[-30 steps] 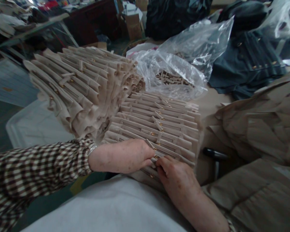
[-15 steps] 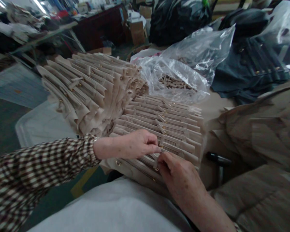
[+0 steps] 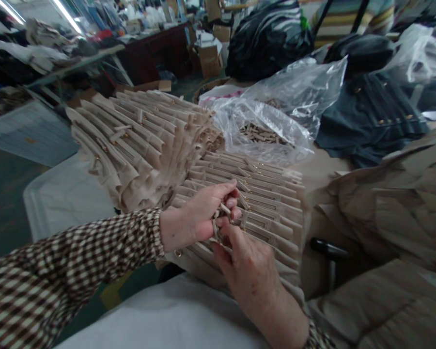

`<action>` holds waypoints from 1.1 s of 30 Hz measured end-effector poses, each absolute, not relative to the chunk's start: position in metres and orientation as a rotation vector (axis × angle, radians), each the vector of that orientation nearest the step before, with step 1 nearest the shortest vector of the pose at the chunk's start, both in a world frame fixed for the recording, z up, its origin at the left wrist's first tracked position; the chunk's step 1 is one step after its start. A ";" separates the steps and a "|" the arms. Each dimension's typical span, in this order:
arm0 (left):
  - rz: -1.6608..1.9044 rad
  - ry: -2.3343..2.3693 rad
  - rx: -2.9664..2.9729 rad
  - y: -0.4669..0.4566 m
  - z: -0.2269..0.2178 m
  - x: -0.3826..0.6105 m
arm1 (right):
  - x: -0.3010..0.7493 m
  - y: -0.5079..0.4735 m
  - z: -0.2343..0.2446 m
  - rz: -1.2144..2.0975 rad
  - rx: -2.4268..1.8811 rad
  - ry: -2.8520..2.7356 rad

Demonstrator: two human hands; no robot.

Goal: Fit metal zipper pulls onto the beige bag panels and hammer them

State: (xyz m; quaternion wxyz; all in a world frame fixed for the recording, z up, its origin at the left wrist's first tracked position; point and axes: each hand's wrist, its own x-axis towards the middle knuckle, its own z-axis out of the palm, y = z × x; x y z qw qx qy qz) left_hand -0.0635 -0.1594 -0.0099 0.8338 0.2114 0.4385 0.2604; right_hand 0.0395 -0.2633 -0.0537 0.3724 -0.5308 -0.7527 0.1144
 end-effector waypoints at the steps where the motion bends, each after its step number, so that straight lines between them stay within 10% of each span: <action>1: 0.577 0.931 0.430 -0.160 -0.010 -0.063 | 0.040 -0.263 -0.053 0.259 -1.361 -1.939; 15: 0.617 1.022 0.501 -0.159 -0.013 -0.062 | 0.051 -0.277 -0.048 0.265 -1.350 -1.949; 25: 0.227 0.853 1.249 -0.180 -0.014 -0.100 | 0.073 -0.287 -0.043 1.341 -1.393 -1.094; 33: -0.049 0.759 1.821 -0.198 -0.014 -0.108 | 0.079 -0.309 -0.053 1.282 -1.612 -1.509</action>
